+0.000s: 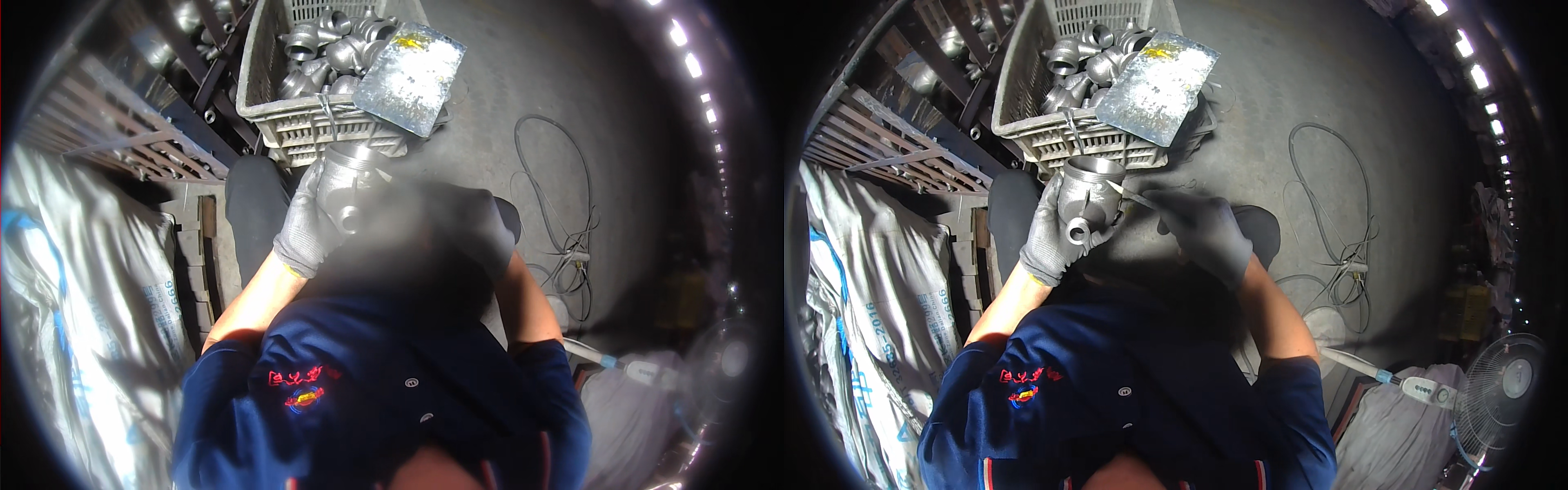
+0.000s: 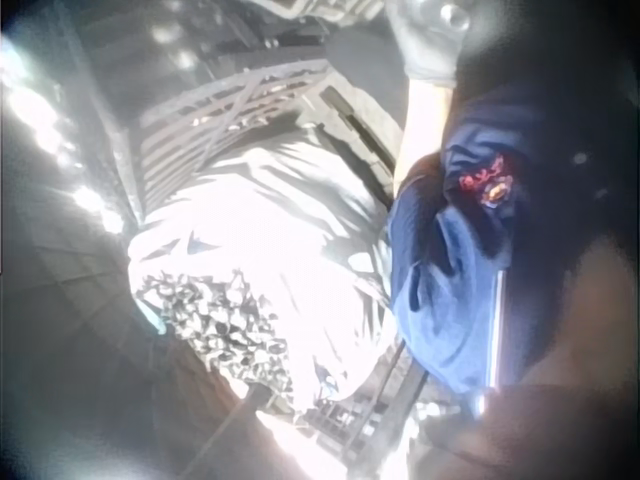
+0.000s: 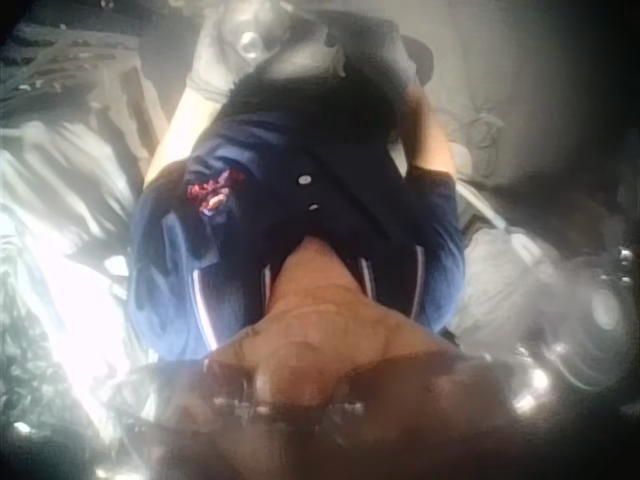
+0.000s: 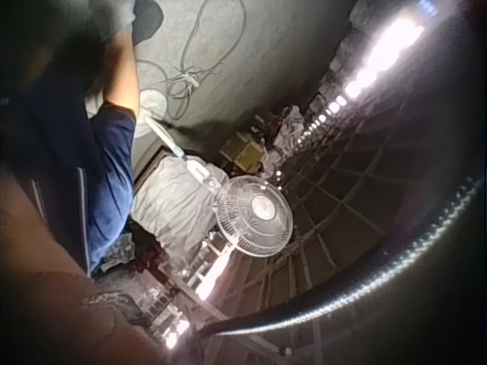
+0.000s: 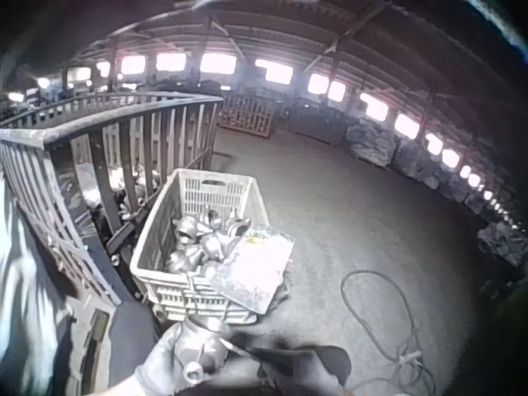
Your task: Deburring and inspecting curved metal fabrication parts using a hand scraper tool.
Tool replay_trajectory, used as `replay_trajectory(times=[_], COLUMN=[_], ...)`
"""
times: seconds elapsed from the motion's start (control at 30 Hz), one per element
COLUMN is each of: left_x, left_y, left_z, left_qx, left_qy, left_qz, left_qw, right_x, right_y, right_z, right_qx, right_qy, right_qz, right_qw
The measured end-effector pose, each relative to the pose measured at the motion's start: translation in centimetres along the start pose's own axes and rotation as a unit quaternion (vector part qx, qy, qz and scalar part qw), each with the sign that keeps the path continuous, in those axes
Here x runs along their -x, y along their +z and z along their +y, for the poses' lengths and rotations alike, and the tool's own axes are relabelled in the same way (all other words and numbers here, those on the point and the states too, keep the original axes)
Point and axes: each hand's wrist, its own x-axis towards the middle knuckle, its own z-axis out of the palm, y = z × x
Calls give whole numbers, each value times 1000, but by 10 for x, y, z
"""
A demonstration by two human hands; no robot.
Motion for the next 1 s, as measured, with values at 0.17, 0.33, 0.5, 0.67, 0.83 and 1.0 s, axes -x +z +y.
replay_trajectory(times=[0.17, 0.33, 0.5, 0.67, 0.83, 1.0], left_x=[-6, -5, -2, 2, 2, 1], left_y=[-18, -4, -19, -1, -1, -4], left_z=[-4, -9, -13, -16, -17, -15], left_qx=[-59, 33, -160, -80, -108, -25], left_qy=[38, 10, 93, 46, 30, 11], left_qz=[1, 34, 11, 25, -8, -11], left_qw=[998, 999, 983, 995, 994, 1000], right_x=[3, 0, -3, -1, 2, 5], right_y=[8, 28, 35, 32, 25, 31], right_z=[-11, -16, -22, -14, -12, 16], right_qx=[52, -43, 214, 266, 343, 328], right_qy=[-132, -138, -141, -157, -142, -131], right_qz=[106, 176, 213, 210, 181, 172], right_qw=[984, 974, 943, 928, 911, 920])
